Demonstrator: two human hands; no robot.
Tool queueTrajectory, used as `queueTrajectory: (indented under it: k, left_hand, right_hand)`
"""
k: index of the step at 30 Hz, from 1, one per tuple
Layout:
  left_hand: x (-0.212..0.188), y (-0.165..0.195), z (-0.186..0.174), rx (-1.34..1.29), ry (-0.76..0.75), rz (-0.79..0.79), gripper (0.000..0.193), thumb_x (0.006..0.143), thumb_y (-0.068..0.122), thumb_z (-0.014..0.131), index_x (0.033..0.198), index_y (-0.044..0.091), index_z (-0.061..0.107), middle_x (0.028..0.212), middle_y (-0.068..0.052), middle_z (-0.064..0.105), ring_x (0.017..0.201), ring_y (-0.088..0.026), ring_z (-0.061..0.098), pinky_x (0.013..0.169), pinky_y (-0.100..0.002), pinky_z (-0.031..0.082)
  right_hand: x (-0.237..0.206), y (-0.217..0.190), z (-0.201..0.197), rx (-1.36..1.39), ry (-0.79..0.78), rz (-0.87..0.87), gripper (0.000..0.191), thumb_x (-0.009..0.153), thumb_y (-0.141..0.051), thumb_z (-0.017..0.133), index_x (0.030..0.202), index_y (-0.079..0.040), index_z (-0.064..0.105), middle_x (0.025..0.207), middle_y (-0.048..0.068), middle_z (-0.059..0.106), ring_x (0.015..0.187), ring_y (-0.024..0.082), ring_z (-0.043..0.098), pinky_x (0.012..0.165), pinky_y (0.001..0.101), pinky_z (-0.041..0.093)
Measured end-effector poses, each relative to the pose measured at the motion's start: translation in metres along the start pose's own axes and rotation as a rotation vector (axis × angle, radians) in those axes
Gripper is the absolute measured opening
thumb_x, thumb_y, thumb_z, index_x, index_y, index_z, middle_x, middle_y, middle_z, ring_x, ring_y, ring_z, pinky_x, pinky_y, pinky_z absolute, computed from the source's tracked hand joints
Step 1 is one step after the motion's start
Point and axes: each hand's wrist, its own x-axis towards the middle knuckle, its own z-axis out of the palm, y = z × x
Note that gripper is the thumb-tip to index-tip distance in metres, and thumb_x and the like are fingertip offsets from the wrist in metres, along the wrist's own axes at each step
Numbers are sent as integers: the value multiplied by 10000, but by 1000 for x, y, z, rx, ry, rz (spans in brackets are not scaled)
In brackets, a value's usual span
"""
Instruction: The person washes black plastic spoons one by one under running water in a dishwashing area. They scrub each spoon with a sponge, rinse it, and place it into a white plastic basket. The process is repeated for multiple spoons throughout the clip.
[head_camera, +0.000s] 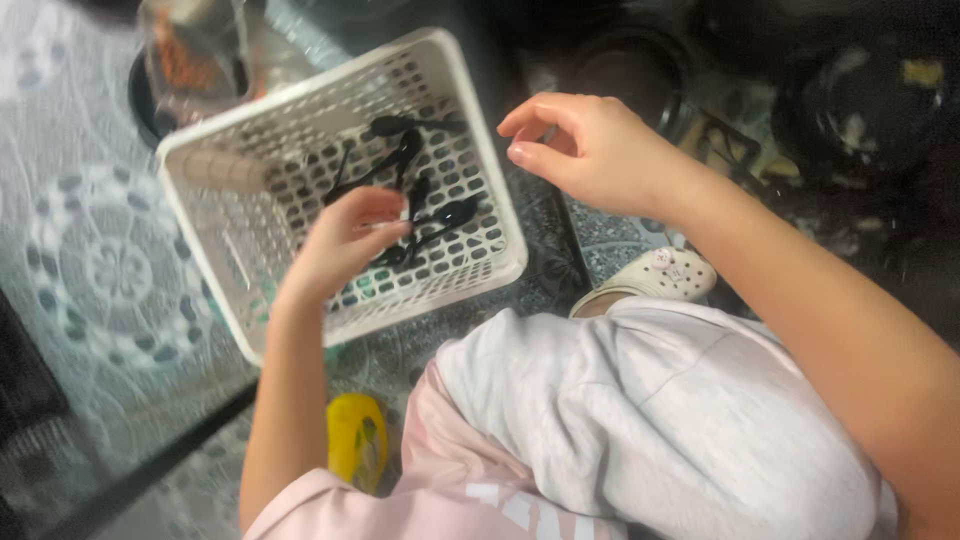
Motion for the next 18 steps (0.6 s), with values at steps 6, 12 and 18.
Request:
queueTrajectory:
  k: [6,12,18]
  left_hand:
    - [64,121,119,117,-334,499,433,898,261,780,1230,11,658,1212,-120,726,1134,-236,702,973,-363,548]
    - [90,235,281,306,-717,879,370,902,265,772,1146,8,664,1126,-153,729,1048,-301,710,883,-403,561]
    - [105,304,463,648,-1027,995,388,871,365,758,1061,34,690,1007,-179,743,990,-370,700,840,-465,545]
  right_hand:
    - [-82,65,-40,-54,218,112,288,947,-274,690,1145,-68,721,945,90,778,812,189,740,714,343,575]
    - [-250,172,-106,-292,375,376,333,939,-299,699,1175,-66,729,1009,154,765,884,286,749,776,409,576]
    - [-400,291,-123,-393,515,721,353,965,-334,700,1195,-68,734,1055,142,768,929,354,722,837,475,563]
